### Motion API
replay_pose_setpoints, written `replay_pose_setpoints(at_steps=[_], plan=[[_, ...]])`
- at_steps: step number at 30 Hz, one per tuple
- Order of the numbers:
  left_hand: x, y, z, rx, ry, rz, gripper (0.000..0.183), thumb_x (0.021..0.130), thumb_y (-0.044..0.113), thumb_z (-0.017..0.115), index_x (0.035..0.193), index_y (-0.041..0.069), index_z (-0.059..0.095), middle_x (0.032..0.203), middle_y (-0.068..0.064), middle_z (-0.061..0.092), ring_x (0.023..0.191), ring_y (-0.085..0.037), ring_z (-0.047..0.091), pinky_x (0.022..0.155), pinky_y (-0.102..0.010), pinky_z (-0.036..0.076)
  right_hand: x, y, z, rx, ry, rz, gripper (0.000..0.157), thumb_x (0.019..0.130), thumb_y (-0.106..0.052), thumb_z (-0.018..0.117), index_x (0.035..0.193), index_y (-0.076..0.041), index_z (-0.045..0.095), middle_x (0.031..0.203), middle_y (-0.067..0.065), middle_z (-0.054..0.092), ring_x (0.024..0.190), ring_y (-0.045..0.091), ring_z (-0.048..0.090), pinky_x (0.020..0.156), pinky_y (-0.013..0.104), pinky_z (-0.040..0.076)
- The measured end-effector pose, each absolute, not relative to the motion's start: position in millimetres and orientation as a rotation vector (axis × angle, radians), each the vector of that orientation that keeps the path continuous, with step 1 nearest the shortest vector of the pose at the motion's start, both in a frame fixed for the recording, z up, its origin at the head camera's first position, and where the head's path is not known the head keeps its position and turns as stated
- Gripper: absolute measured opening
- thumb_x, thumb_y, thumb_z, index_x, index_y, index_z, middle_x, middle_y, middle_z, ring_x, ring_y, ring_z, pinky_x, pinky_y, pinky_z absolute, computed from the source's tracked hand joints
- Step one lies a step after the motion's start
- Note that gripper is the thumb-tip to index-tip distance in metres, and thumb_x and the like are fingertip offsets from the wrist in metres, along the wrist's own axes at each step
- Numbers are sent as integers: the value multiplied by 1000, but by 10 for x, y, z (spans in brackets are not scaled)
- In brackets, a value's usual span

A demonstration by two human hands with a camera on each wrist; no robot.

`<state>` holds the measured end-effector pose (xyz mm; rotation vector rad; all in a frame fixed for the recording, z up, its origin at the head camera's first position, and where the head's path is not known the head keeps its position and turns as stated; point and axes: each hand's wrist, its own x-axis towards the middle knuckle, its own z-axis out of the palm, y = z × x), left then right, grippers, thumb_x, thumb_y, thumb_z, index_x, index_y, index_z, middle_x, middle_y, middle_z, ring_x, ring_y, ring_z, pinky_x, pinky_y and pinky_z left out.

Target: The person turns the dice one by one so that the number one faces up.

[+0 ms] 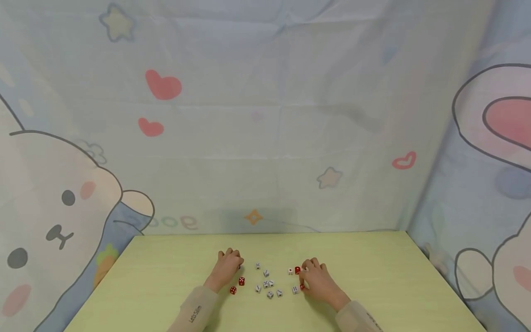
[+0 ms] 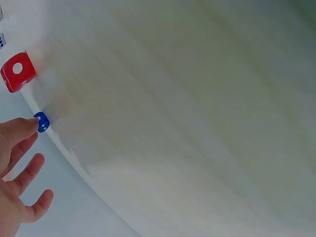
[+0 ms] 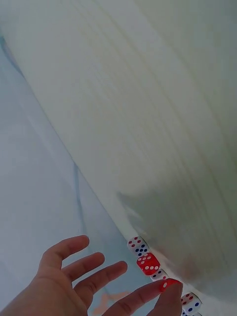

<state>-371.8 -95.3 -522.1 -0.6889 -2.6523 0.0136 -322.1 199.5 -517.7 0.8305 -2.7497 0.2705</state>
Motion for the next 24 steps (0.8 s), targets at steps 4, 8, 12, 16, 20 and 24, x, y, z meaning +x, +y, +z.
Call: replay_pose_setpoints(at_steps=[4,8,12,16,20,24], plan=[[-3717,-955,-5223,-688,-2658,12,12,79,10,60,82,15,70,78,-1,55,74,-17,43,71,-43,37,-3210,1992,-5137,834,-2730,235,15,67,-19,75,66,-21,60,105,7,53,98,26,42,71,46,38],[-3719,-955,-5230,-688,-2658,10,12,79,10,60,82,15,70,79,-1,56,74,-16,42,69,-41,36,-3190,1975,-5111,844,-2726,250,16,65,-16,76,65,-20,60,104,8,53,98,26,42,71,47,39],[-3724,-955,-5237,-688,-2657,10,11,78,10,61,82,15,70,79,-1,56,74,-17,42,70,-42,37,-3170,1956,-5099,842,-2741,275,18,65,-16,76,65,-21,59,103,7,53,98,26,42,70,47,38],[-3725,-955,-5235,-683,-2659,17,11,78,10,61,82,15,70,79,-1,56,75,-18,45,72,-45,39,-3167,1950,-5099,834,-2759,283,16,66,-16,74,66,-21,59,104,6,53,98,26,42,71,47,37],[-3731,-955,-5238,-676,-2660,13,10,77,10,62,81,15,70,79,-1,56,76,-18,45,72,-45,39,-3192,1957,-5121,825,-2756,273,15,67,-16,74,66,-21,60,104,6,53,99,26,42,71,47,38],[-3736,-953,-5238,-668,-2666,17,10,77,11,62,81,15,70,79,-1,56,76,-17,45,72,-43,38,-3254,1946,-5150,813,-2724,248,13,68,-18,73,66,-22,61,107,8,53,100,28,42,71,45,38]])
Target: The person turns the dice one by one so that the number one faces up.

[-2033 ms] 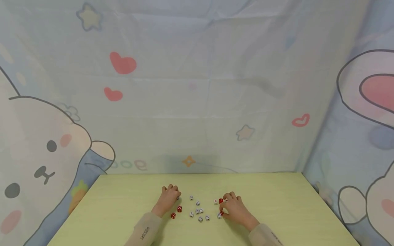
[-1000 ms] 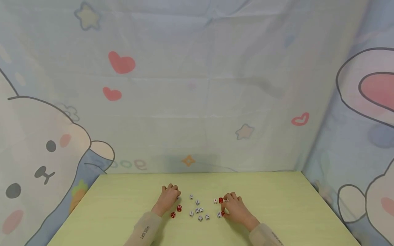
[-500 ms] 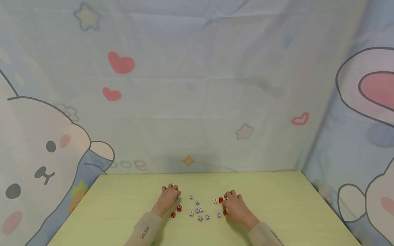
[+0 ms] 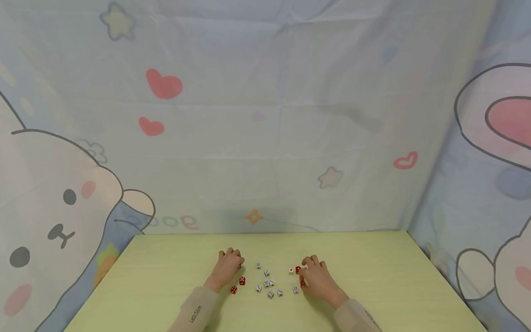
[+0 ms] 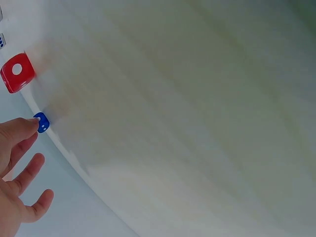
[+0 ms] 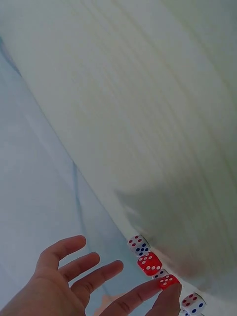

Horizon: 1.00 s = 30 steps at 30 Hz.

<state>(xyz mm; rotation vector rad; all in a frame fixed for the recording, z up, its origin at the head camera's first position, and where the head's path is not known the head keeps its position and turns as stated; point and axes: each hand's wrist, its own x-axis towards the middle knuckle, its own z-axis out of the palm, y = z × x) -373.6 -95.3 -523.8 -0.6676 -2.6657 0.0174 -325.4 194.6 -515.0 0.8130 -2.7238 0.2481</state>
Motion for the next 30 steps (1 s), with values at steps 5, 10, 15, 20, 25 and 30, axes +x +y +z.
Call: replay_pose_setpoints(at_steps=[5,10,15,20,25,30], plan=[[-3728,-955,-5230,-666,-2666,37,10,77,11,62,80,16,70,78,-1,56,75,-17,45,70,-42,38,-3356,1868,-5127,838,-2664,262,12,70,-17,73,68,-22,62,110,12,54,102,30,43,69,43,37],[-3724,-955,-5230,-668,-2668,44,10,77,11,62,81,16,70,79,-1,56,75,-17,44,70,-41,37,-3453,1723,-5092,834,-2637,331,15,70,-16,73,66,-20,59,110,14,54,103,32,43,70,46,38],[-3733,-945,-5234,-668,-2675,24,10,77,11,62,81,15,70,79,-1,56,75,-17,44,71,-42,37,-3533,1589,-5076,809,-2689,383,11,72,-15,72,69,-18,62,112,16,53,105,34,41,74,50,37],[-3724,-937,-5225,-675,-2667,33,10,77,10,62,81,15,70,79,-1,57,76,-18,46,73,-45,39,-3585,1520,-5097,780,-2731,385,12,72,-17,72,68,-18,61,112,16,52,106,33,40,75,51,36],[-3711,-935,-5211,-670,-2674,35,10,77,11,62,80,15,70,79,-1,56,76,-17,45,72,-43,39,-3614,1499,-5131,763,-2761,365,13,71,-15,72,67,-18,61,111,15,52,104,33,40,75,49,36],[-3700,-945,-5196,-663,-2675,39,9,77,10,62,80,15,69,80,-1,57,76,-17,45,72,-44,39,-3619,1498,-5129,762,-2777,361,11,72,-17,72,69,-18,62,112,15,52,104,32,40,73,47,35]])
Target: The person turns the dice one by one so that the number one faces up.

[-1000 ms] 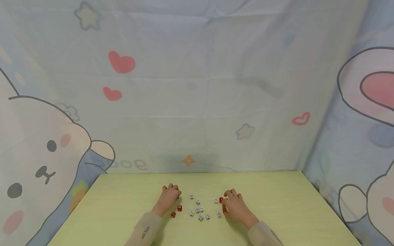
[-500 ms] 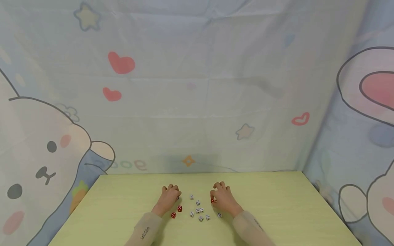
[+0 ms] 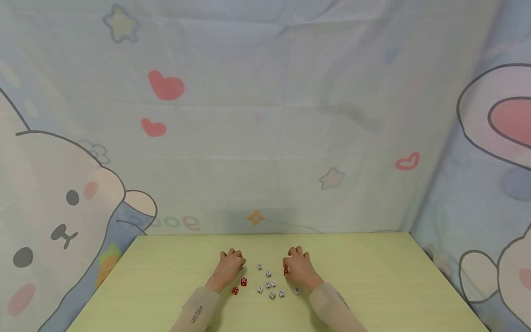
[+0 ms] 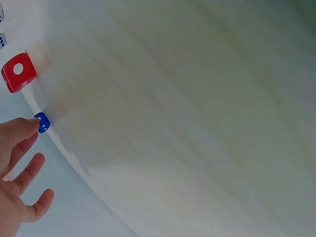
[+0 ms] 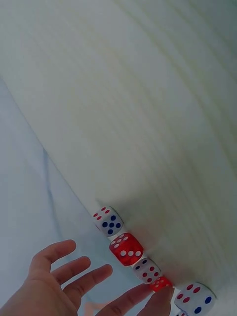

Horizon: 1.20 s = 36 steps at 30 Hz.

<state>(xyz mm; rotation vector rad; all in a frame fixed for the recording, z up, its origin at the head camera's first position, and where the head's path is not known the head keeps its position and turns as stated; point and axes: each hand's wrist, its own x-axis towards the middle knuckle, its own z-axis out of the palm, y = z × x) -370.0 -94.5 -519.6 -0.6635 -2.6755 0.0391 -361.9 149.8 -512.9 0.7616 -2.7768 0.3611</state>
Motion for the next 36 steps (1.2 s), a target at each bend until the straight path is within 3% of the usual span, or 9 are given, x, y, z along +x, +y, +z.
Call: replay_pose_setpoints(at_steps=[8,18,36], plan=[[-3714,-954,-5194,-667,-2667,54,9,77,11,63,81,16,70,80,-1,57,77,-18,46,73,-45,40,-3536,1629,-5100,744,-2739,361,8,75,-18,68,69,-18,63,110,12,53,103,29,41,73,47,36],[-3727,-962,-5210,-674,-2658,20,9,77,11,62,80,15,70,78,-1,56,75,-17,45,71,-44,38,-3298,1800,-5042,897,-2784,302,6,71,-21,71,74,-19,67,105,9,53,97,25,41,68,44,37],[-3716,-954,-5213,-683,-2676,-33,10,77,11,62,81,14,70,79,-1,56,75,-17,44,71,-44,38,-3203,1899,-5160,864,-2835,392,11,69,-25,73,74,-20,64,108,7,52,102,25,41,74,48,38]])
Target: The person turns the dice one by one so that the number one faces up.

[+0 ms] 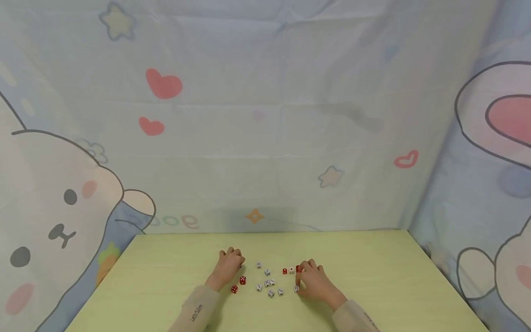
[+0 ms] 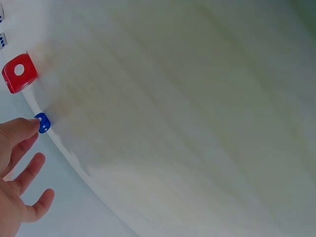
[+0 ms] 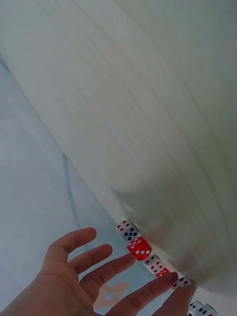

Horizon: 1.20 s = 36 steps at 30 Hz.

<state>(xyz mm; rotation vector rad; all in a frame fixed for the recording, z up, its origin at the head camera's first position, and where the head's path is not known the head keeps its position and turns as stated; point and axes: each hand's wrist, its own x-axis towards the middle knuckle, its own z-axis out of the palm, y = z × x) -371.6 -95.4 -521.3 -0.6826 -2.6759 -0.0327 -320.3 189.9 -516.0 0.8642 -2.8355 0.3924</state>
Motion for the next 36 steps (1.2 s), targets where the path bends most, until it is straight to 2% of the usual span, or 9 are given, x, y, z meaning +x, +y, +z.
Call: replay_pose_setpoints(at_steps=[10,19,27,36], plan=[[-3726,-949,-5221,-680,-2673,-28,9,77,11,62,80,13,70,78,-1,56,75,-17,44,72,-44,38,-3196,1868,-5112,847,-2801,307,13,67,-25,74,67,-22,62,110,8,51,103,27,40,74,48,36],[-3736,-947,-5219,-674,-2664,-25,8,76,11,64,79,15,70,77,0,56,73,-16,42,67,-38,34,-3211,1844,-5089,864,-2788,244,15,66,-25,75,68,-22,61,110,7,51,104,28,40,74,49,37],[-3723,-949,-5204,-666,-2664,3,7,77,12,63,78,16,69,78,0,57,75,-17,45,69,-41,38,-3189,1851,-5093,816,-2819,293,14,63,-23,76,69,-16,65,112,10,50,104,29,40,74,50,36],[-3719,-939,-5208,-662,-2673,0,7,76,11,64,79,15,69,78,-1,57,77,-19,47,73,-45,40,-3186,1846,-5092,805,-2819,290,14,65,-22,76,65,-19,62,114,9,50,107,29,39,77,50,36]])
